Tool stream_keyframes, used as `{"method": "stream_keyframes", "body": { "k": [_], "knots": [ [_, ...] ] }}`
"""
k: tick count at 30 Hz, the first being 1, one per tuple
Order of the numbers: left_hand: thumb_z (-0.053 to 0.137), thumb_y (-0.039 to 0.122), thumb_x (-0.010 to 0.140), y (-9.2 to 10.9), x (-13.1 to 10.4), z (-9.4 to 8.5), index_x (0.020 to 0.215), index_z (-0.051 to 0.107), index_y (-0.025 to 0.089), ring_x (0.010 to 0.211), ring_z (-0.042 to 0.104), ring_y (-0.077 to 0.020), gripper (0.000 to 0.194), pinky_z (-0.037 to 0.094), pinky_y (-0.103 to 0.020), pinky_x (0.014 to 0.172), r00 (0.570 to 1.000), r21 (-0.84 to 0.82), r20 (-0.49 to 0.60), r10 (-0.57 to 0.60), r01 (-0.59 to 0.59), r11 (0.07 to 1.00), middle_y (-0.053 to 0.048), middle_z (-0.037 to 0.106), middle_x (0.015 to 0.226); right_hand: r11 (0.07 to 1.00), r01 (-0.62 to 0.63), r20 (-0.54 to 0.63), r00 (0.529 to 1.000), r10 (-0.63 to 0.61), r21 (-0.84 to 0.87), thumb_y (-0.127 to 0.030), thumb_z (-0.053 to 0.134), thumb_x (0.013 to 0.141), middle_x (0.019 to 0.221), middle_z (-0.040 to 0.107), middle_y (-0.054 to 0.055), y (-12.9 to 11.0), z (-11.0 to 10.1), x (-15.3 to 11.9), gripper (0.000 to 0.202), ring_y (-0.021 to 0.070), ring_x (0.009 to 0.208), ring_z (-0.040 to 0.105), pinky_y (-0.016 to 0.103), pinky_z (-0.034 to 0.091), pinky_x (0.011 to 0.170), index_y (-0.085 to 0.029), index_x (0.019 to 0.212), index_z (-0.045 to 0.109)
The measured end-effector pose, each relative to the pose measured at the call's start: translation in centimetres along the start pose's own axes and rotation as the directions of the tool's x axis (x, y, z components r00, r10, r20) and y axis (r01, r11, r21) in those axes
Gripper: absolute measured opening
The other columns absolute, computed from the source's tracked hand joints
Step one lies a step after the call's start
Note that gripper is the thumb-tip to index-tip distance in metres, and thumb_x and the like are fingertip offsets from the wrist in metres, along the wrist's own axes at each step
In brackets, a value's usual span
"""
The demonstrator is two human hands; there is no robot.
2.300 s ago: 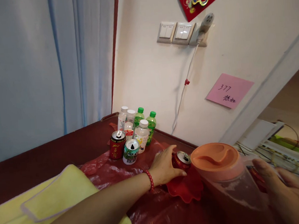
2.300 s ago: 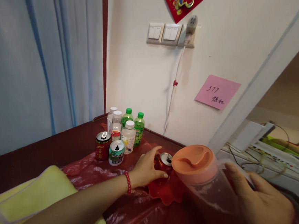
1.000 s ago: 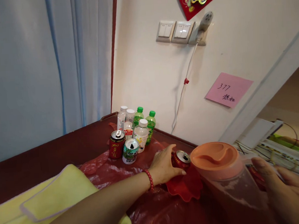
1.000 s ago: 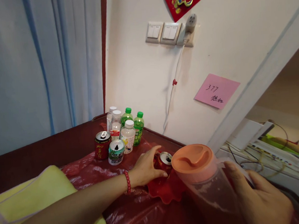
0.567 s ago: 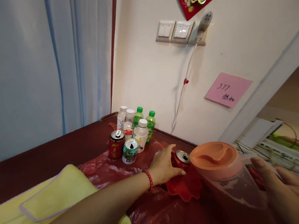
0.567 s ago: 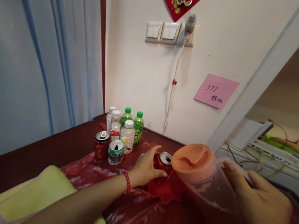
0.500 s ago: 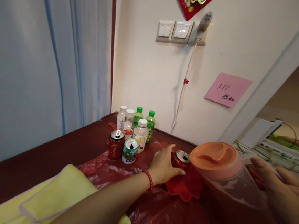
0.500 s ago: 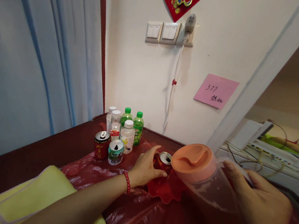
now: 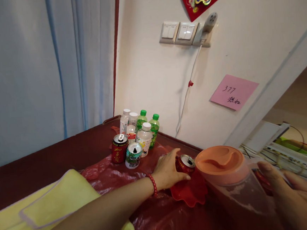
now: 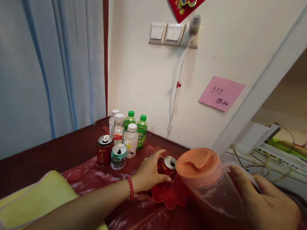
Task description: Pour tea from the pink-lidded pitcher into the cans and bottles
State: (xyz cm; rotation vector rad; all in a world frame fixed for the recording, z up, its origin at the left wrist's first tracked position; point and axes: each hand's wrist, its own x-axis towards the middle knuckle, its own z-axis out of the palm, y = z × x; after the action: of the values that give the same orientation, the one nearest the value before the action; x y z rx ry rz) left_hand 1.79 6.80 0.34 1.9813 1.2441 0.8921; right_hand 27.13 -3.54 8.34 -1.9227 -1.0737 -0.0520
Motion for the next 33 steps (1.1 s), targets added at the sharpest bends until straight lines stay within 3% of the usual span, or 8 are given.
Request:
{"method": "stream_keyframes", "body": {
  "k": [3,7,33],
  "knots": [
    [0.096,0.044,0.060,-0.05,0.02,0.01,0.152,0.045,0.018,0.130,0.059,-0.0402,0.108,0.044,-0.055,0.113,1.000,-0.002,-0.002,0.003,-0.003,1.000,-0.016,0.064,0.143,0.994,-0.111,0.015,0.994,0.111,-0.017,-0.076,0.060,0.082,0.074,0.069,0.002,-0.20,-0.10,-0.02,0.050,0.0301,0.082,0.061,0.038,0.041,0.068,-0.027,0.084,0.071],
    [0.096,0.044,0.060,-0.15,0.07,0.06,0.152,0.045,0.019,0.130,0.059,-0.0398,0.108,0.044,-0.055,0.113,1.000,0.000,0.003,-0.001,0.001,1.000,-0.016,0.064,0.143,0.991,-0.130,0.023,0.991,0.130,-0.016,-0.076,0.060,0.080,0.075,0.071,0.001,-0.29,-0.15,0.11,0.049,0.0318,0.086,0.064,0.038,0.042,0.068,-0.028,0.086,0.071],
    [0.095,0.045,0.060,-0.12,0.01,0.12,0.153,0.045,0.020,0.132,0.058,-0.0392,0.108,0.043,-0.053,0.114,1.000,0.009,-0.001,-0.008,0.008,1.000,-0.015,0.063,0.145,0.993,-0.104,0.002,0.995,0.104,-0.062,-0.080,0.055,0.078,0.075,0.072,-0.002,0.38,0.09,0.59,0.055,0.0314,0.086,0.067,0.036,0.044,0.065,-0.028,0.087,0.072]
  ]
}}
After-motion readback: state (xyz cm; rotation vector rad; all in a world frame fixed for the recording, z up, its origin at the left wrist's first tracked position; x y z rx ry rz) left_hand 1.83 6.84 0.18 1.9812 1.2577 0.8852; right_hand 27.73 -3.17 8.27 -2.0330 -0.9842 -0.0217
